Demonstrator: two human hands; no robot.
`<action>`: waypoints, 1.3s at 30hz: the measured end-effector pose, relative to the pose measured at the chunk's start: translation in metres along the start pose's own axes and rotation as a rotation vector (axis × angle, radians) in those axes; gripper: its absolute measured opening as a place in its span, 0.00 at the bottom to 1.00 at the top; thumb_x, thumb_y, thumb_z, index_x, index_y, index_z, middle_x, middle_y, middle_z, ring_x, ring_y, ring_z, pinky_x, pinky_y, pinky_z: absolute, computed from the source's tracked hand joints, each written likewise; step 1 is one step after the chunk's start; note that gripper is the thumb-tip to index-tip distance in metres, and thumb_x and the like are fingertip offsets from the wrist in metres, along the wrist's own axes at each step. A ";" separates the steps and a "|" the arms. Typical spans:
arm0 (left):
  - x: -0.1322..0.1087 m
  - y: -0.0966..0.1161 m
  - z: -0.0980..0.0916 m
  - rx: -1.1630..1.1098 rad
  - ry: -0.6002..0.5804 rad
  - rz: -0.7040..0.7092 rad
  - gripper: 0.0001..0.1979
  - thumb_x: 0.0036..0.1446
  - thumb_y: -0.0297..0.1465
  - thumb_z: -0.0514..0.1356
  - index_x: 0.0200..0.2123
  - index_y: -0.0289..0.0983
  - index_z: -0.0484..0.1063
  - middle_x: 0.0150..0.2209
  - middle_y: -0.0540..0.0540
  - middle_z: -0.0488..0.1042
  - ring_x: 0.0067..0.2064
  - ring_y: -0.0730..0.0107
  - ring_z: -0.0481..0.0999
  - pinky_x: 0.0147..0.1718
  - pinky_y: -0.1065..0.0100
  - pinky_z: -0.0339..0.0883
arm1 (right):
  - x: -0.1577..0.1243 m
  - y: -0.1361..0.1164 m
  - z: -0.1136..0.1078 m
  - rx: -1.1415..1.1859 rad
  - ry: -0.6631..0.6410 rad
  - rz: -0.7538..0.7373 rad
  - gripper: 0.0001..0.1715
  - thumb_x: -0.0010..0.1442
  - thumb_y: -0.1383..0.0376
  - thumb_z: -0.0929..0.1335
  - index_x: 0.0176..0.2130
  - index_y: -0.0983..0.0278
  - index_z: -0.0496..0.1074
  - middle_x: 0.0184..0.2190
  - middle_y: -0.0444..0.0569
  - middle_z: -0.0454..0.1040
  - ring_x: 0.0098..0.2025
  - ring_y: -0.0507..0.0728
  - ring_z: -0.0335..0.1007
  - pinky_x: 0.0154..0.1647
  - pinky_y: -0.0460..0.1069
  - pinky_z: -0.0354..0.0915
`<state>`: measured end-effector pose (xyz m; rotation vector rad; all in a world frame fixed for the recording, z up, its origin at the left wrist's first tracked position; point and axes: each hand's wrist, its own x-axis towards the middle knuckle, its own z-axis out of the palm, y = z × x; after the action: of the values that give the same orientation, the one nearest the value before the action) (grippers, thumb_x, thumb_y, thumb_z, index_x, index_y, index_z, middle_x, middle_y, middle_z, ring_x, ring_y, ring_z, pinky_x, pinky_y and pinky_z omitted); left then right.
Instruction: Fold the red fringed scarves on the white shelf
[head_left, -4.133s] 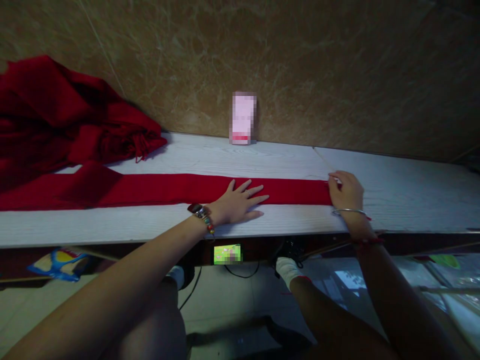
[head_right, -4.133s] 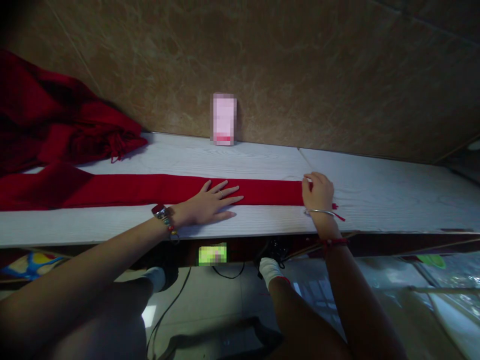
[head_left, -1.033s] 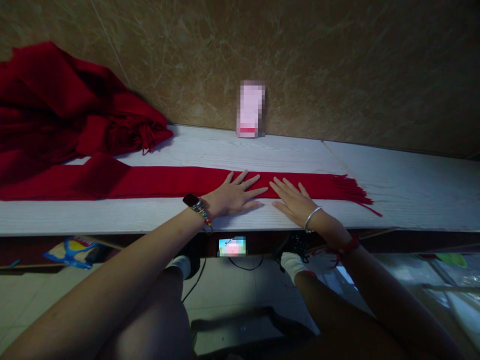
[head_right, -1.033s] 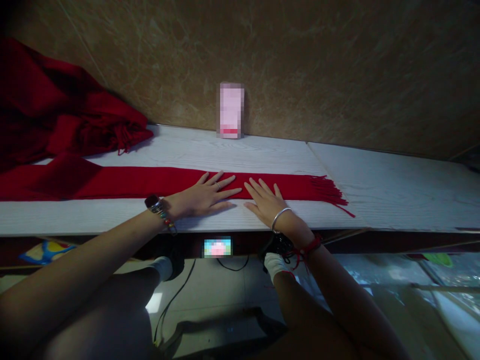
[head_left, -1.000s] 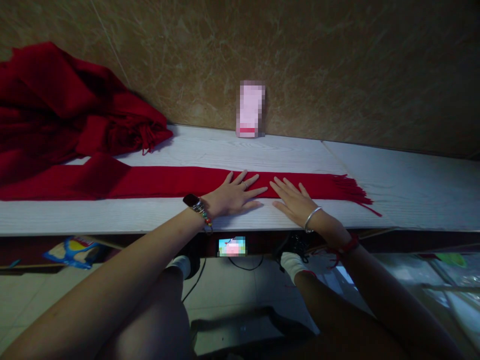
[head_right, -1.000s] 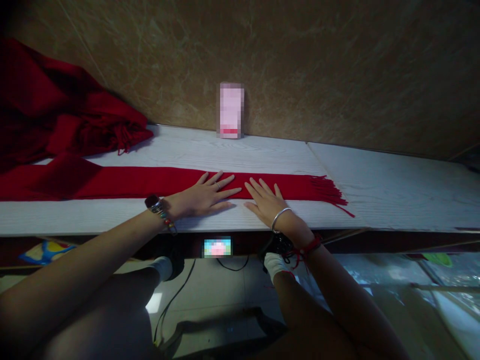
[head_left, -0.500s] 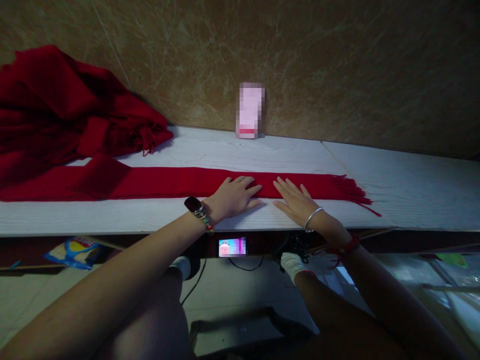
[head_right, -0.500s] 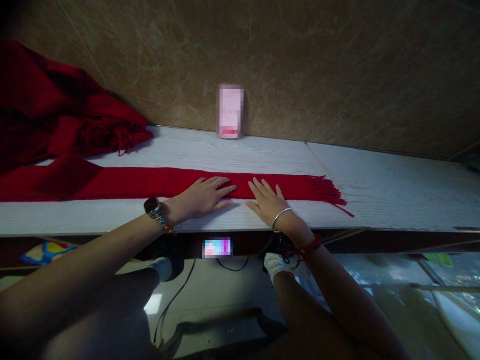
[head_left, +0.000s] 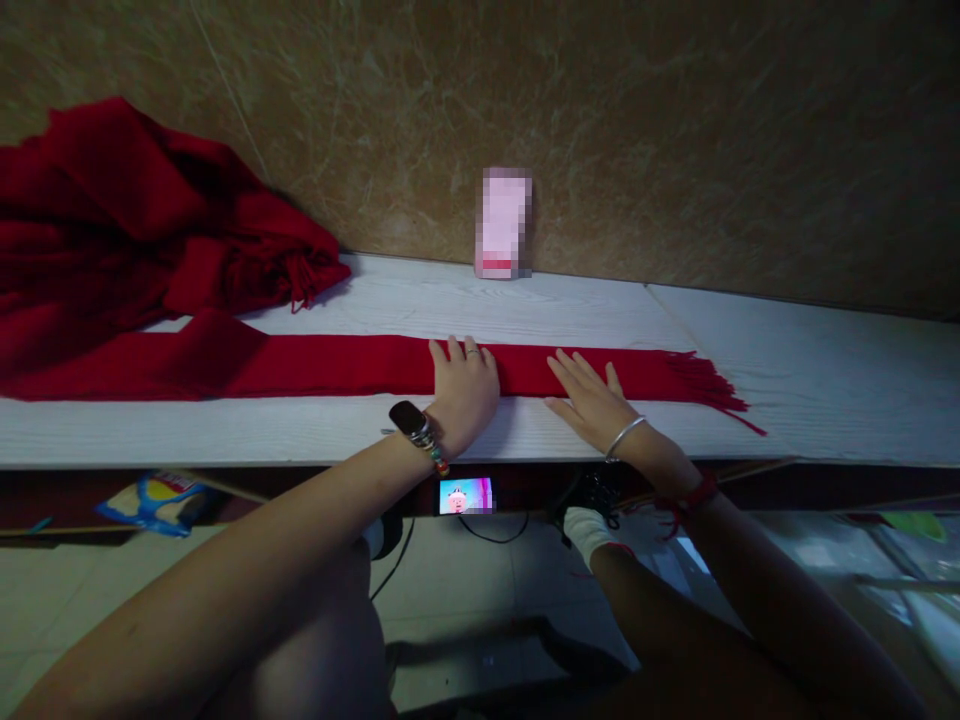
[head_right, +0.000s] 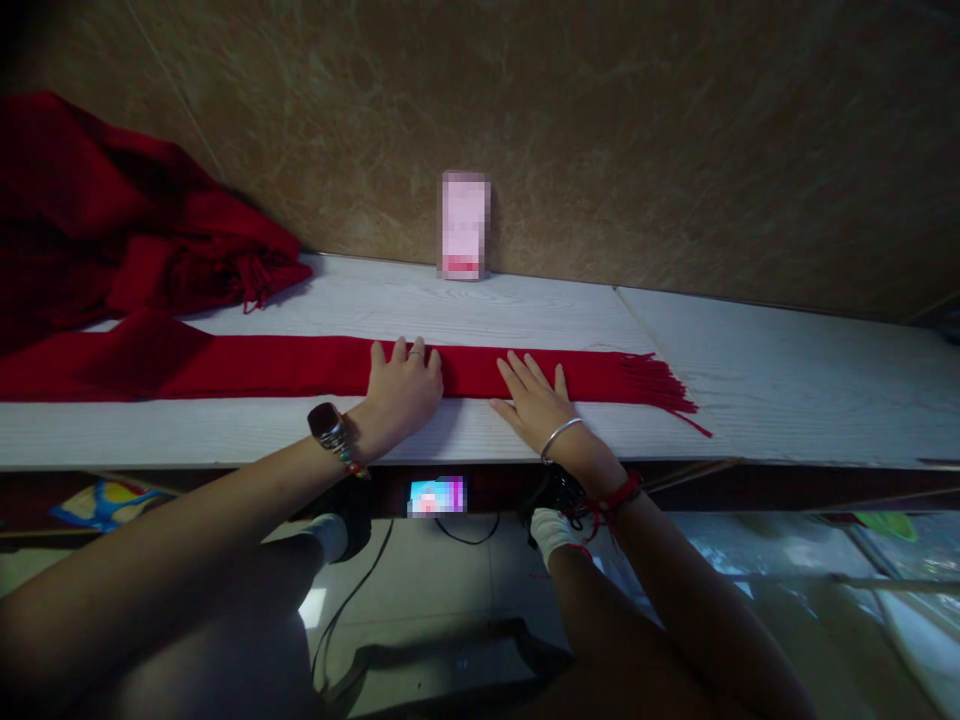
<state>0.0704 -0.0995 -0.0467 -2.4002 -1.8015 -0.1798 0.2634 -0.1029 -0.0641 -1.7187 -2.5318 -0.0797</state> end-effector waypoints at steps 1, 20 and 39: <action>0.000 0.002 -0.004 -0.009 -0.011 0.051 0.21 0.62 0.28 0.44 0.54 0.27 0.65 0.59 0.28 0.61 0.60 0.40 0.59 0.54 0.39 0.52 | 0.001 -0.003 -0.002 0.008 0.007 0.013 0.33 0.64 0.53 0.55 0.64 0.62 0.52 0.65 0.56 0.52 0.66 0.67 0.44 0.59 0.72 0.48; -0.002 0.002 0.007 -0.118 -0.179 0.200 0.27 0.65 0.39 0.41 0.65 0.36 0.48 0.67 0.39 0.42 0.67 0.45 0.42 0.56 0.34 0.46 | -0.016 0.064 -0.001 -0.006 -0.131 0.281 0.31 0.65 0.55 0.49 0.64 0.54 0.52 0.66 0.49 0.50 0.66 0.67 0.45 0.58 0.73 0.49; 0.010 -0.002 -0.007 -0.059 -0.156 0.288 0.26 0.59 0.49 0.52 0.58 0.47 0.63 0.56 0.34 0.64 0.55 0.43 0.62 0.46 0.50 0.61 | 0.015 0.005 -0.001 0.017 -0.068 0.051 0.28 0.65 0.60 0.52 0.63 0.55 0.56 0.66 0.48 0.51 0.66 0.64 0.44 0.61 0.70 0.46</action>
<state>0.0716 -0.0906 -0.0383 -2.7485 -1.4994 -0.0160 0.2626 -0.0874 -0.0619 -1.8086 -2.5252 0.0037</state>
